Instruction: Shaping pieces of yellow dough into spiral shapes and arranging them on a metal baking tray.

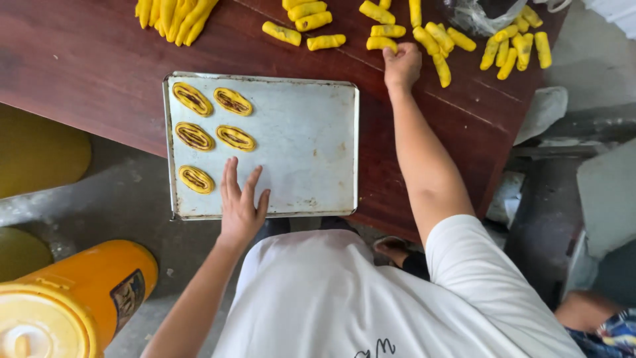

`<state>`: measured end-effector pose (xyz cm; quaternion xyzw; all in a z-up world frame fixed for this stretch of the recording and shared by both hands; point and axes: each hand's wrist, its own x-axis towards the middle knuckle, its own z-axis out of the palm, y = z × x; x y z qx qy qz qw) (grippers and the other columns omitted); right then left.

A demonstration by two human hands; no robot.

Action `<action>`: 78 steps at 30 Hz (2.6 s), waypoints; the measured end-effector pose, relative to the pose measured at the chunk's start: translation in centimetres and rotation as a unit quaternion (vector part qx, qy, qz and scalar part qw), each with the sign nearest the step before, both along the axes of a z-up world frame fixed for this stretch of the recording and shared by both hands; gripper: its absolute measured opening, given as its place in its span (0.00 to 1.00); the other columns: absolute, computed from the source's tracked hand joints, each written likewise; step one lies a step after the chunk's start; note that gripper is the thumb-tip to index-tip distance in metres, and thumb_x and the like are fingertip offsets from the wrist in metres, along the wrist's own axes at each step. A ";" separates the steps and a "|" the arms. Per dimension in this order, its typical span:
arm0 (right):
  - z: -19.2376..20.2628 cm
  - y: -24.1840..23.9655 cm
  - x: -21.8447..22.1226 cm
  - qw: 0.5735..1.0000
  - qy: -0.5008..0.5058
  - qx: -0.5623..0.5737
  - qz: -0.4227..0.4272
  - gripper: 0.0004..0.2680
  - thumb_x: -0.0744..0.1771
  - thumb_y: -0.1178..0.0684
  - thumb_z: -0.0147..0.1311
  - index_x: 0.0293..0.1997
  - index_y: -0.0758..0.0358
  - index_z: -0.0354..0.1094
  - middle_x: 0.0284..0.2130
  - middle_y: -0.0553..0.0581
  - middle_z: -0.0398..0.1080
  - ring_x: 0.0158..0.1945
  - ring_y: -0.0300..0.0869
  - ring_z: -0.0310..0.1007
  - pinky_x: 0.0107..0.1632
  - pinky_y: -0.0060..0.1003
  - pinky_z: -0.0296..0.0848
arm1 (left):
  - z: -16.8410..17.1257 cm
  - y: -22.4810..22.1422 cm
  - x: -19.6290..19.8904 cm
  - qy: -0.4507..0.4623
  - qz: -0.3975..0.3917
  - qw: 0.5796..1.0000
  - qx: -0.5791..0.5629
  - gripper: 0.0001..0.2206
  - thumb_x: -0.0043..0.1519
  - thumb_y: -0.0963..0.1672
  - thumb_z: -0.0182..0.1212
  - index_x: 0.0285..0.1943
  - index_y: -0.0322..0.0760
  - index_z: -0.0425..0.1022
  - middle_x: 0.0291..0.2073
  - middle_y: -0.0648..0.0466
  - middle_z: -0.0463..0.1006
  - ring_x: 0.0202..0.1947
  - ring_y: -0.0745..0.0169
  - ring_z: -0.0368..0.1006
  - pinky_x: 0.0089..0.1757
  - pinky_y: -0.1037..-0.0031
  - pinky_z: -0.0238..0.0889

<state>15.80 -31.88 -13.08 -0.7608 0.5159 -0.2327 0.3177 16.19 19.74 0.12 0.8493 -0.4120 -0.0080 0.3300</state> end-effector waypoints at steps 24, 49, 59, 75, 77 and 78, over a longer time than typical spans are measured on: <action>8.5 15.1 -41.1 0.985 0.069 -0.071 0.138 0.10 0.64 0.53 0.68 0.44 0.62 0.73 0.40 0.59 0.72 0.45 0.53 0.72 0.49 0.47 0.68 | -5.5 -36.3 -11.1 -0.121 -0.247 0.923 0.269 0.39 0.72 0.60 0.39 0.83 0.30 0.43 0.79 0.32 0.41 0.78 0.30 0.33 0.70 0.42 0.29; 4.4 18.4 -41.4 0.985 0.091 -0.071 0.125 0.07 0.65 0.57 0.64 0.45 0.60 0.74 0.35 0.53 0.73 0.42 0.48 0.73 0.54 0.49 0.65 | -5.4 -24.7 -15.6 0.039 -0.243 0.967 -0.070 0.14 0.54 0.39 0.74 0.49 0.37 0.80 0.46 0.46 0.71 0.46 0.43 0.72 0.45 0.58 0.70; 5.2 17.6 -41.1 0.984 0.108 0.015 0.144 0.05 0.65 0.54 0.66 0.38 0.59 0.74 0.33 0.52 0.74 0.40 0.46 0.73 0.51 0.48 0.67 | -5.5 -21.8 -20.5 0.105 -0.167 0.978 -0.073 0.12 0.60 0.37 0.69 0.52 0.34 0.77 0.49 0.46 0.72 0.46 0.45 0.76 0.44 0.62 0.74; 4.6 19.2 -41.1 0.976 0.054 -0.110 0.180 0.08 0.67 0.58 0.61 0.49 0.61 0.70 0.37 0.56 0.73 0.44 0.50 0.73 0.53 0.48 0.67 | -4.5 -24.1 -17.7 0.141 -0.179 0.972 -0.053 0.10 0.62 0.41 0.72 0.51 0.36 0.81 0.41 0.49 0.75 0.40 0.48 0.77 0.43 0.64 0.73; 7.0 19.2 -39.9 0.973 0.052 -0.117 0.191 0.06 0.67 0.58 0.60 0.48 0.60 0.70 0.37 0.57 0.74 0.43 0.51 0.73 0.53 0.48 0.68 | -4.2 -25.1 -16.4 0.178 -0.158 0.969 -0.065 0.09 0.61 0.42 0.72 0.49 0.35 0.82 0.42 0.46 0.75 0.38 0.49 0.77 0.41 0.66 0.72; 8.2 19.2 -39.4 0.970 0.044 -0.125 0.204 0.05 0.68 0.58 0.60 0.47 0.60 0.69 0.37 0.57 0.75 0.42 0.51 0.74 0.52 0.47 0.69 | -4.0 -25.5 -15.8 0.209 -0.135 0.966 -0.077 0.09 0.60 0.42 0.72 0.46 0.33 0.83 0.43 0.43 0.75 0.36 0.50 0.77 0.39 0.67 0.72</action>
